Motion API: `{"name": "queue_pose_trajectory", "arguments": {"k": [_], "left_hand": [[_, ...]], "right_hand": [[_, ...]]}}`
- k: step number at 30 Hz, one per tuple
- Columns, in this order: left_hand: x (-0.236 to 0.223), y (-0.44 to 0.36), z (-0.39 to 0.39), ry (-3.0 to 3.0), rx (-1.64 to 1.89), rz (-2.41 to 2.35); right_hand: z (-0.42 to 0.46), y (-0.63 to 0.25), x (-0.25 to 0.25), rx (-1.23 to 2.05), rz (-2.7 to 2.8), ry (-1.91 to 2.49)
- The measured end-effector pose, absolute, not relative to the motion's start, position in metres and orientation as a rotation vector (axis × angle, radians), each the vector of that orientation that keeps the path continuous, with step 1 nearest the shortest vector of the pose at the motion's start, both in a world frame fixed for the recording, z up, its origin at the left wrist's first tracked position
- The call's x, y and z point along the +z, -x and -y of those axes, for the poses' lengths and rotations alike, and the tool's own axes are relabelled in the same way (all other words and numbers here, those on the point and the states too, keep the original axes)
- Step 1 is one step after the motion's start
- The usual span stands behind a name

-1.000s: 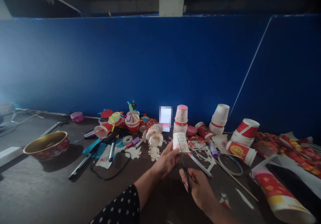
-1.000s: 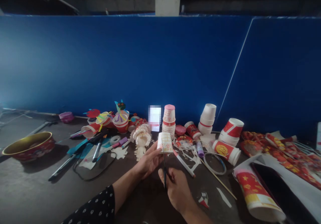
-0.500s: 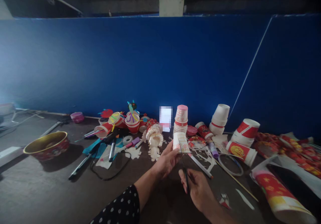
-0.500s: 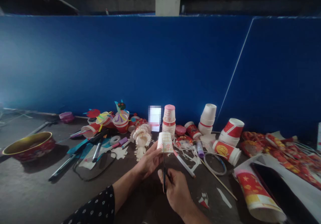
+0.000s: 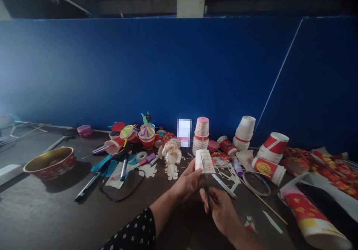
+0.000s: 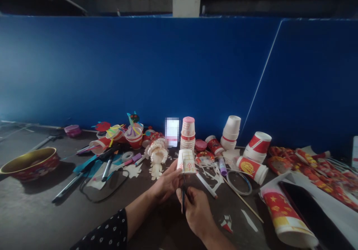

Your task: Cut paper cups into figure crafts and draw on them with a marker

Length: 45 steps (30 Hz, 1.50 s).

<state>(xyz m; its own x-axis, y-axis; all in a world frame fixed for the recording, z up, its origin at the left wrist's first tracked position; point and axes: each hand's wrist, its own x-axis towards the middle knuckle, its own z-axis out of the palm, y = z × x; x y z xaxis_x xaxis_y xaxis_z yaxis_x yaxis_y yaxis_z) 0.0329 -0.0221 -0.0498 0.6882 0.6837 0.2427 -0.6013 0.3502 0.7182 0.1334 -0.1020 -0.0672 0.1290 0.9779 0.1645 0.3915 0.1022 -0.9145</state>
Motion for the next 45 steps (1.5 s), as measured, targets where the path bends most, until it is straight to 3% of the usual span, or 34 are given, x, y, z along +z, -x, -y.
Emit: {"name": "queue_pose_trajectory", "arguments": {"k": [45], "left_hand": [[-0.046,-0.031,0.022,-0.888,0.849,-0.123]], "right_hand": [[0.105,-0.136,-0.054,0.457,1.541,1.652]]}}
